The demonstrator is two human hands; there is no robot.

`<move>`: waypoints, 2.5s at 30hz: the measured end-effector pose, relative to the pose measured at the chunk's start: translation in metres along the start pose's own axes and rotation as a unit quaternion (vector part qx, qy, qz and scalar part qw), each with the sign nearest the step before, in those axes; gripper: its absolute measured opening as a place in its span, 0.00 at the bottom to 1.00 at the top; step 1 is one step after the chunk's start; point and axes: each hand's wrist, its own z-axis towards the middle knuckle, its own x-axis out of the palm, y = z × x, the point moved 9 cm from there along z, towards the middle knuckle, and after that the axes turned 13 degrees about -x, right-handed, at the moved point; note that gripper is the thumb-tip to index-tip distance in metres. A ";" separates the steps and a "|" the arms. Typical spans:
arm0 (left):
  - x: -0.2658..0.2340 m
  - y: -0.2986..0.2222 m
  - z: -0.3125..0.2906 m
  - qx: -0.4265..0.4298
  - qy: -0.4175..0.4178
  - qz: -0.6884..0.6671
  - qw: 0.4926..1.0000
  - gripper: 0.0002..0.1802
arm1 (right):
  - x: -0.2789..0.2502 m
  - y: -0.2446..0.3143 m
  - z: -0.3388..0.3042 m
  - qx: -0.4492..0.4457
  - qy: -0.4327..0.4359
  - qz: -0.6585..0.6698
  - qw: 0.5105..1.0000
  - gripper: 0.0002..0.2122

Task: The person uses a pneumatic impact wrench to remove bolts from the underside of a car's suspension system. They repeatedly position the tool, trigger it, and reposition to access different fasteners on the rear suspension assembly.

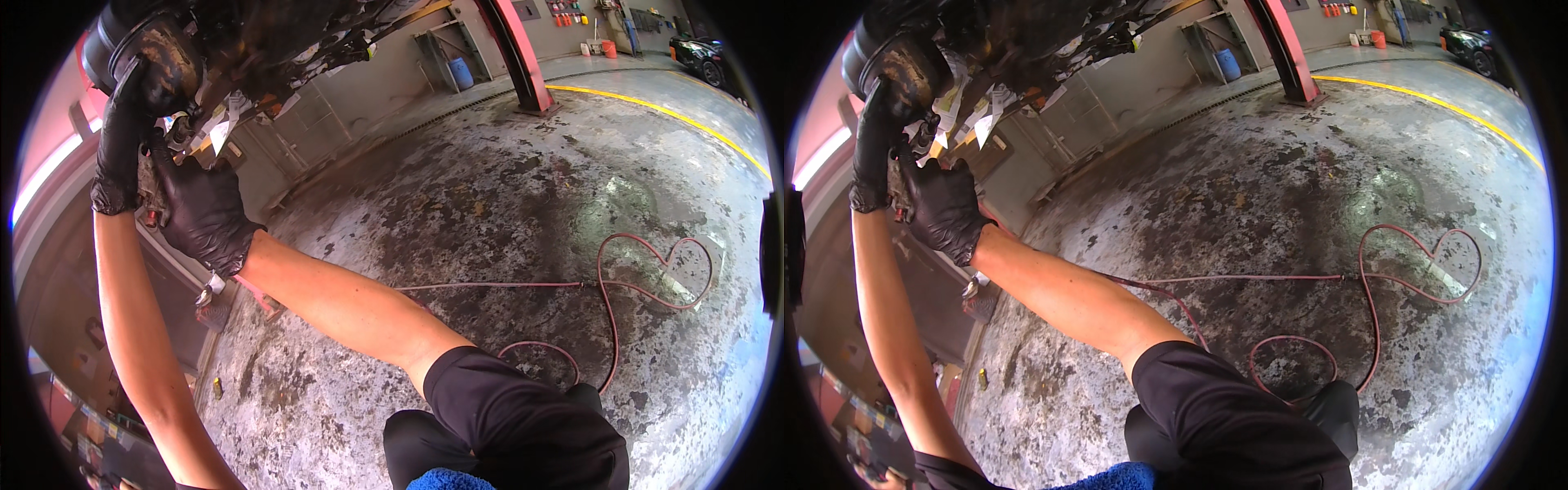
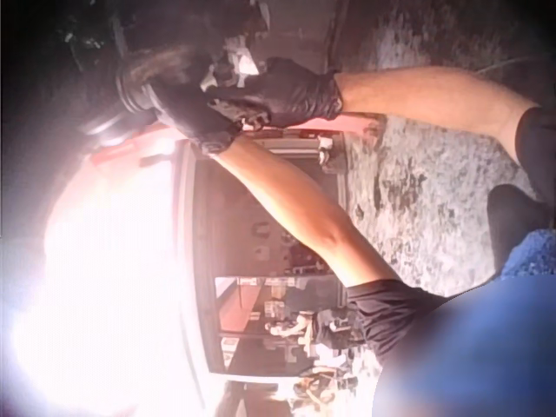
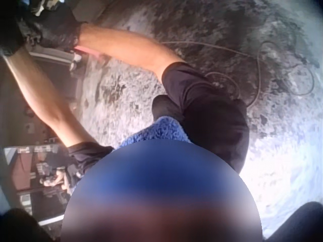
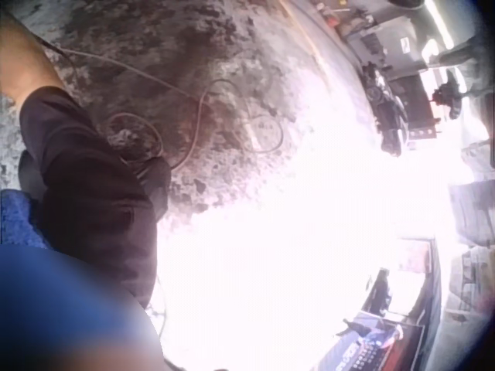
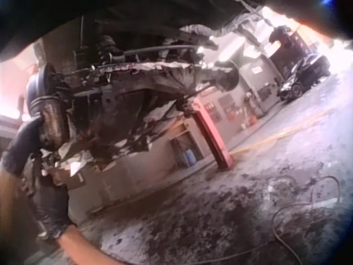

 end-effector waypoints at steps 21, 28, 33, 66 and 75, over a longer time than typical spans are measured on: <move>0.016 -0.016 -0.030 -0.266 -0.062 -0.234 0.933 0.26 | -0.027 0.006 0.001 -0.053 -0.005 -0.051 0.997 0.40; 0.057 -0.074 -0.034 -0.244 -0.059 -0.273 0.929 0.28 | -0.080 -0.011 -0.022 -0.044 0.029 -0.075 0.996 0.32; 0.092 -0.145 -0.060 -0.088 -0.042 -0.374 0.922 0.35 | -0.118 -0.059 -0.024 0.097 -0.051 0.207 0.972 0.23; 0.352 -0.161 -0.544 -0.465 0.512 -0.116 0.713 0.34 | -0.167 -0.063 0.033 0.031 -0.061 0.211 0.975 0.13; 0.357 -0.179 -0.541 -0.427 0.515 -0.135 0.731 0.35 | -0.195 -0.029 0.061 0.028 -0.029 0.126 0.991 0.13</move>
